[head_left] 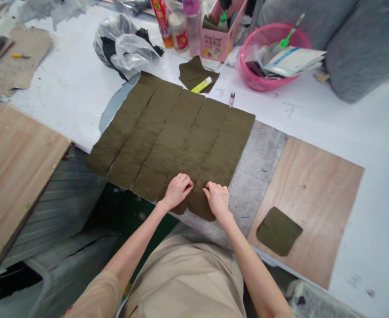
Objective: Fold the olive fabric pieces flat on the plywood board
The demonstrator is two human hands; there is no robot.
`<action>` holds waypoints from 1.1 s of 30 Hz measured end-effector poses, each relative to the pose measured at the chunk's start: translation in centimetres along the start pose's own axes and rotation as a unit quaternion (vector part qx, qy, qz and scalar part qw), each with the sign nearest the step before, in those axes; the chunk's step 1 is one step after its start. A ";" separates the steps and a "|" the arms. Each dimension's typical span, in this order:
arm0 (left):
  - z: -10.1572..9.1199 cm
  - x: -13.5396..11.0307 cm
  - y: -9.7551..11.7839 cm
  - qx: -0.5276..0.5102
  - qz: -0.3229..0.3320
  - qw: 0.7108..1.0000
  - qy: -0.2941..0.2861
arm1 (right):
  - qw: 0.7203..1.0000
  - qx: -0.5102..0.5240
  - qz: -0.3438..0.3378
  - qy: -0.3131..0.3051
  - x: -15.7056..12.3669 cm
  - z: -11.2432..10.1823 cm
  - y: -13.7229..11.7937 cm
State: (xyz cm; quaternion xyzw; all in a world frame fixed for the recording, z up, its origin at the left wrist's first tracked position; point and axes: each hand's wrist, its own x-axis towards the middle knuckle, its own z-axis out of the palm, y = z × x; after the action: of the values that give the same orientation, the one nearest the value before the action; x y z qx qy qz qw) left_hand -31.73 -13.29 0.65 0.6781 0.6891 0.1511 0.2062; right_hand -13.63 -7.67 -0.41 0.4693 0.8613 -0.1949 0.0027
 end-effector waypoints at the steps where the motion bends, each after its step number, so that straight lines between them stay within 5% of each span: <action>1: 0.2 -0.2 0.0 -0.008 -0.003 1.000 0.013 | 1.000 0.002 -0.001 0.001 0.0 0.0 0.0; 10: 2.2 -0.9 0.6 -0.060 -0.073 0.986 0.135 | 1.000 0.013 0.003 0.014 -0.2 0.3 0.1; 20: 2.7 -0.5 1.1 -0.047 -0.096 0.981 0.162 | 0.999 0.022 0.010 0.020 -0.3 0.1 0.0; 29: 4.2 -1.4 1.4 0.018 0.036 0.994 0.098 | 0.999 0.036 0.016 0.014 -0.4 0.0 -0.1; 33: 4.6 -1.4 1.5 0.034 0.040 0.994 0.099 | 0.997 0.048 0.056 0.027 -1.4 -0.7 0.1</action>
State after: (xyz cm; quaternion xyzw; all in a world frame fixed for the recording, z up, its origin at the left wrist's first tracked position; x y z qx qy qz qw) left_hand -28.17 -14.96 -2.46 0.6932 0.6835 0.2019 0.1073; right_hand -12.64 -8.58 0.45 0.5211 0.8233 -0.2228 -0.0321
